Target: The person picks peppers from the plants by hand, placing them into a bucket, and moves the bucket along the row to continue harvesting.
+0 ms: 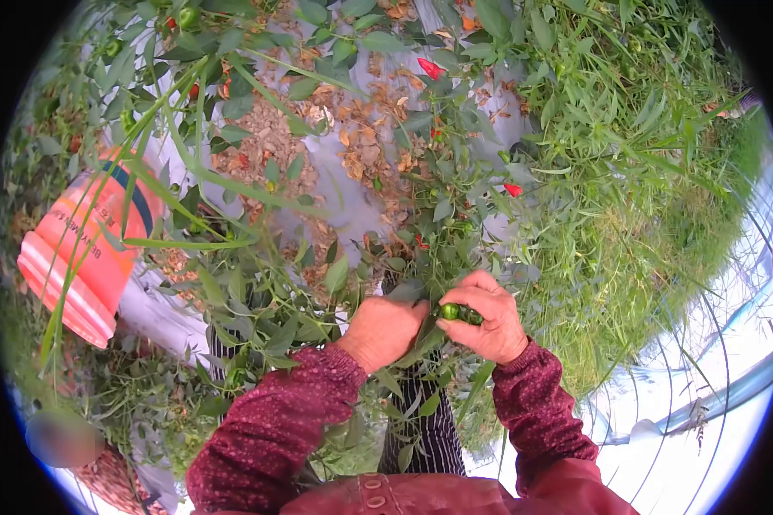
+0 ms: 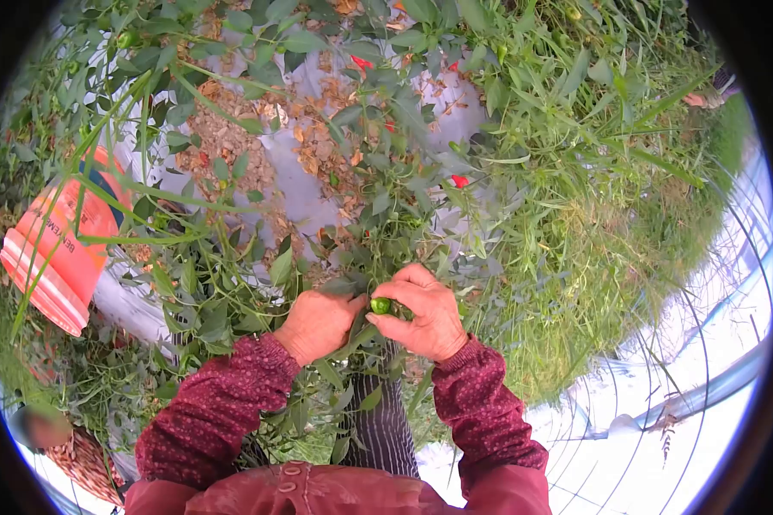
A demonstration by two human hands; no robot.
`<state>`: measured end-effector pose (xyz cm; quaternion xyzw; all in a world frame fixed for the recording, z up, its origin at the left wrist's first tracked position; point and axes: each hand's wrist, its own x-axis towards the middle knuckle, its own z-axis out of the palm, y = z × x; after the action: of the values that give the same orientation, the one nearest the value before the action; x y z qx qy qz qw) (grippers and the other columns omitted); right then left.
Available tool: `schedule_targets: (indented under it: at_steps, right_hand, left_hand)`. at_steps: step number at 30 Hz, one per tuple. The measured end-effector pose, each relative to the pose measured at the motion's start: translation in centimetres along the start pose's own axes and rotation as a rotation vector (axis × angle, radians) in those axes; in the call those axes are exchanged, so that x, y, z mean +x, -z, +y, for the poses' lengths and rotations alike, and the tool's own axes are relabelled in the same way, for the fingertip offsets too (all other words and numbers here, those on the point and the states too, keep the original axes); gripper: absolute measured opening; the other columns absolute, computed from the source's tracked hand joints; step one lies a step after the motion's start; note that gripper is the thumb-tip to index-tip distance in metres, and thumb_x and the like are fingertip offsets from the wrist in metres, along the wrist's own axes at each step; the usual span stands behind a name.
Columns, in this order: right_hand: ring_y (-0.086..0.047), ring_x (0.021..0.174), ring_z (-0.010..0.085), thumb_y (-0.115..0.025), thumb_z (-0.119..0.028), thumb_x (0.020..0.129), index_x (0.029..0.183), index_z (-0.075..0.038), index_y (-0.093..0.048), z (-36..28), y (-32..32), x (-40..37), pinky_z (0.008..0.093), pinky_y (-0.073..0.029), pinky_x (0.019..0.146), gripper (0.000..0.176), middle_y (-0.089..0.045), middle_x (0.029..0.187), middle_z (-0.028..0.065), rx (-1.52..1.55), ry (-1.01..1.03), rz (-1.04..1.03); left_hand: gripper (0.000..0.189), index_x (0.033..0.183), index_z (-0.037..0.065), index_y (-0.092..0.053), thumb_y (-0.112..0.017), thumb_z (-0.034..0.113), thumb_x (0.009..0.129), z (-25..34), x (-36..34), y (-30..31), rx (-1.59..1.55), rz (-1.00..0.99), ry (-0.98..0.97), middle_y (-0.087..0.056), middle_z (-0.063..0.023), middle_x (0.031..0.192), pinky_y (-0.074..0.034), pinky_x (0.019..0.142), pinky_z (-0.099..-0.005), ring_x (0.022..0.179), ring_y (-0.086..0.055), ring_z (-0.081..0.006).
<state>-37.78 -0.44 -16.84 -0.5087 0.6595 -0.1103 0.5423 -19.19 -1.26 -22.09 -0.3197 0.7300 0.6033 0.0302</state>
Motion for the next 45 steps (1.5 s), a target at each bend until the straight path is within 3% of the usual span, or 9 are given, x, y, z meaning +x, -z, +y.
schedule_targets:
  at_steps: [11, 14, 17, 19, 21, 23, 29, 33, 45]
  right_hand:
    - [-0.055, 0.076, 0.0187, -0.074, -0.014, 0.067, 0.088, -0.004, -0.067, -6.0, -0.9, 0.5, 0.0293, -0.045, 0.070, 0.025, -0.055, 0.082, 0.0069, 0.327, 0.121, -0.262]
    - [-0.050, 0.096, 0.0178, -0.055, -0.017, 0.081, 0.096, 0.000, -0.062, -4.6, -0.6, 1.1, 0.0313, -0.041, 0.083, 0.023, -0.056, 0.093, 0.0037, 0.868, -0.104, -0.203]
    - [-0.050, 0.079, 0.0135, -0.050, -0.027, 0.086, 0.097, -0.002, -0.060, -2.4, -1.2, 1.4, 0.0254, -0.040, 0.068, 0.029, -0.055, 0.099, 0.0065, 1.036, -0.337, -0.089]
    - [-0.049, 0.076, 0.0128, -0.050, -0.028, 0.086, 0.099, -0.003, -0.059, -1.9, -1.8, 2.4, 0.0245, -0.039, 0.064, 0.029, -0.056, 0.100, 0.0066, 1.178, -0.422, -0.028]
    - [-0.049, 0.075, 0.0130, -0.050, -0.029, 0.088, 0.104, -0.004, -0.055, -0.5, -2.6, 3.4, 0.0236, -0.038, 0.057, 0.030, -0.056, 0.104, 0.0073, 1.419, -0.466, 0.023]
    - [-0.049, 0.075, 0.0137, -0.049, -0.030, 0.090, 0.107, -0.005, -0.055, -0.9, -3.2, 4.4, 0.0221, -0.038, 0.056, 0.031, -0.057, 0.104, 0.0074, 1.502, -0.464, 0.107]
    - [-0.049, 0.074, 0.0095, -0.053, -0.032, 0.091, 0.115, -0.007, -0.056, -2.2, -5.2, 5.1, 0.0209, -0.037, 0.055, 0.035, -0.056, 0.102, 0.0013, 1.476, -0.454, 0.137]
    - [-0.046, 0.069, 0.0061, -0.054, -0.029, 0.091, 0.116, -0.007, -0.058, -5.2, -4.6, 4.6, 0.0202, -0.035, 0.056, 0.033, -0.053, 0.088, -0.0040, 1.284, -0.455, 0.074]
    - [-0.045, 0.057, 0.0084, -0.053, -0.027, 0.086, 0.103, -0.006, -0.056, -17.6, -3.3, 5.9, 0.0210, -0.033, 0.051, 0.027, -0.055, 0.073, 0.0018, 1.112, -0.324, -0.002]
  left_hand:
    - [0.019, 0.084, 0.007, -0.054, -0.062, 0.017, 0.069, -0.8, -0.6, 1.2, -0.045, -0.068, 0.007, -0.055, -0.0090, 0.073, -0.048, 0.060, -0.0394, 0.068, -0.060, -0.0289]
    - [0.023, 0.087, 0.007, -0.057, -0.065, 0.017, 0.067, -0.7, -1.3, 2.5, -0.012, -0.093, 0.034, -0.057, -0.0091, 0.076, -0.049, 0.061, -0.0399, 0.068, -0.061, -0.0299]
    - [0.027, 0.089, 0.006, -0.058, -0.066, 0.018, 0.067, -0.3, -2.9, 3.0, -0.043, -0.173, 0.004, -0.059, -0.0102, 0.079, -0.050, 0.062, -0.0397, 0.072, -0.061, -0.0311]
    - [0.030, 0.096, 0.003, -0.061, -0.068, 0.017, 0.071, -1.7, -3.7, 2.9, -0.122, -0.019, 0.052, -0.063, -0.0090, 0.085, -0.051, 0.065, -0.0367, 0.072, -0.063, -0.0247]
    - [0.023, 0.103, 0.003, -0.062, -0.060, 0.013, 0.082, -3.9, -3.9, 2.0, -0.615, 0.441, 0.475, -0.065, -0.0043, 0.089, -0.050, 0.062, -0.0294, 0.071, -0.062, -0.0155]
    - [0.021, 0.103, 0.002, -0.062, -0.058, 0.012, 0.085, -3.0, -3.1, 5.9, -1.140, 0.500, 0.578, -0.064, -0.0038, 0.099, -0.049, 0.061, -0.0250, 0.074, -0.058, -0.0084]
    - [0.021, 0.103, 0.003, -0.062, -0.059, 0.010, 0.084, 1.0, -3.3, 11.9, -1.412, 0.516, 0.451, -0.064, -0.0044, 0.096, -0.047, 0.062, -0.0223, 0.073, -0.058, -0.0067]
    - [0.027, 0.107, 0.000, -0.061, -0.062, 0.001, 0.080, 3.5, -3.2, 13.2, -0.769, 0.358, 0.327, -0.063, -0.0013, 0.092, -0.047, 0.073, -0.0227, 0.083, -0.055, -0.0057]
    - [0.027, 0.100, -0.004, -0.062, -0.065, 0.012, 0.078, 4.4, -8.3, 19.1, -0.854, 0.514, 0.345, -0.065, -0.0032, 0.084, -0.046, 0.070, -0.0235, 0.077, -0.055, -0.0076]
